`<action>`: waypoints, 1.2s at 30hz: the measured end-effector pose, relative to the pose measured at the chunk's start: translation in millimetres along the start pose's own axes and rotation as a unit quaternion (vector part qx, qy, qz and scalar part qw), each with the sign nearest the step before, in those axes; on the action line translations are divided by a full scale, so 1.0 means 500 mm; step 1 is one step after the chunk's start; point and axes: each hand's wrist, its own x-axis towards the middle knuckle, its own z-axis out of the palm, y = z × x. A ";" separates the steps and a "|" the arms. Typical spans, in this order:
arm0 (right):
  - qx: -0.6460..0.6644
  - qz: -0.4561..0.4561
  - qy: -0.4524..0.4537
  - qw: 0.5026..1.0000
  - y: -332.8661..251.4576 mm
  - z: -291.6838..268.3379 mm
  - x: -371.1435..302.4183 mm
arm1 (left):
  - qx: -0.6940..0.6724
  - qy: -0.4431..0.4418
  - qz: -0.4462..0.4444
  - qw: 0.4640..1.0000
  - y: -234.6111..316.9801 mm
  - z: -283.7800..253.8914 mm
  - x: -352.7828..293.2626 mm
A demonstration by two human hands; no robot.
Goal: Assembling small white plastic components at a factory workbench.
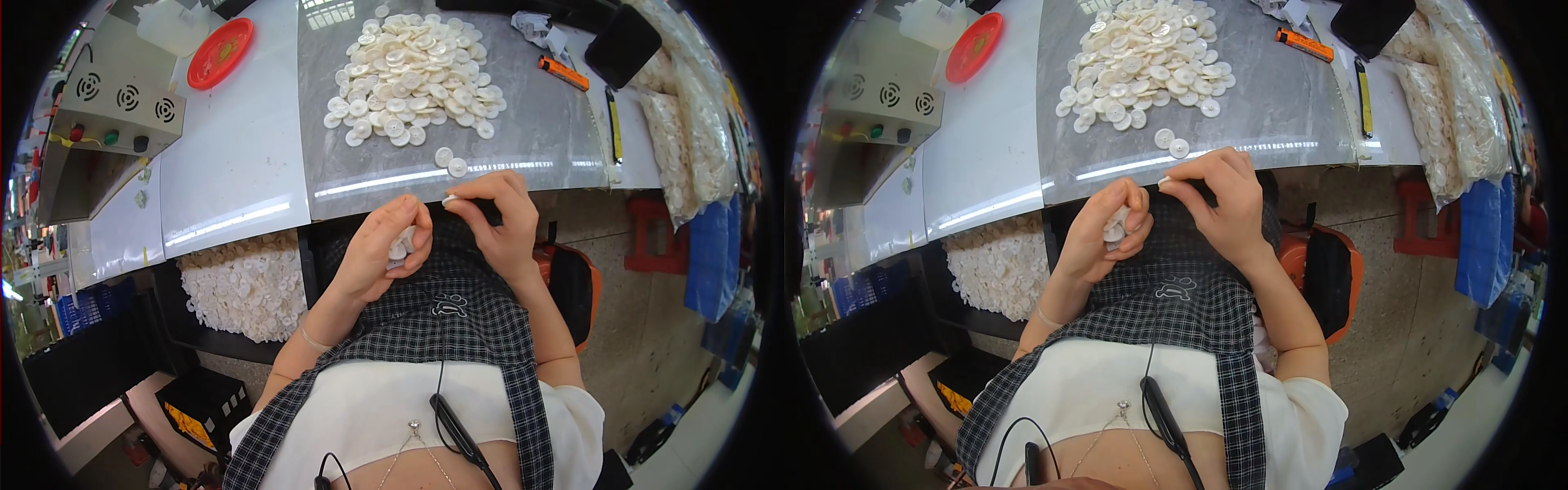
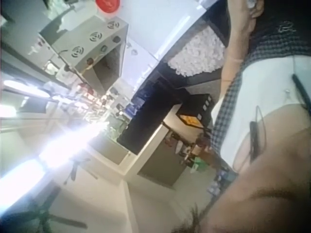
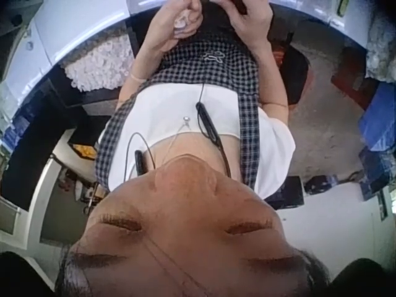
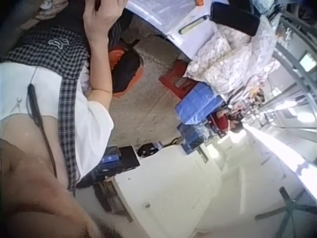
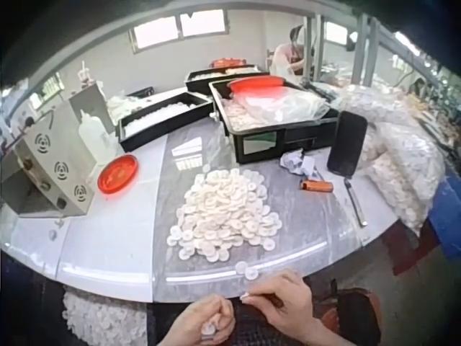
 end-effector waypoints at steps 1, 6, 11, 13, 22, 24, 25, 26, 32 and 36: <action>0.047 0.031 0.003 0.998 -0.003 0.000 0.002 | 0.043 0.004 0.001 0.999 -0.005 -0.001 -0.001; 0.154 0.075 -0.020 0.985 -0.034 -0.004 0.017 | 0.224 0.020 0.019 0.974 -0.017 0.021 -0.005; 0.093 0.031 -0.045 0.994 -0.050 -0.008 0.030 | 0.084 -0.010 -0.043 0.995 -0.010 0.009 -0.005; 0.086 0.018 -0.038 0.995 -0.042 -0.007 0.035 | 0.047 -0.040 -0.047 0.997 -0.010 0.007 -0.004; -0.081 -0.021 -0.026 0.996 0.000 -0.011 0.019 | 0.010 0.005 -0.063 0.998 -0.007 0.016 -0.001; -0.066 -0.051 -0.020 0.996 0.008 -0.008 0.009 | 0.009 -0.007 -0.056 0.998 -0.010 0.012 0.002; -0.067 -0.052 -0.019 0.996 0.009 -0.009 0.009 | 0.009 -0.008 -0.056 0.998 -0.009 0.014 0.002; -0.057 -0.054 -0.017 0.997 0.011 -0.008 0.008 | 0.008 -0.013 -0.056 0.998 -0.009 0.014 0.002; -0.039 -0.050 -0.002 0.998 0.023 -0.006 0.014 | 0.073 -0.007 -0.039 0.997 0.006 0.037 0.006; -0.055 -0.072 -0.018 0.996 0.015 -0.014 0.020 | 0.109 -0.031 0.003 0.994 -0.010 0.007 0.004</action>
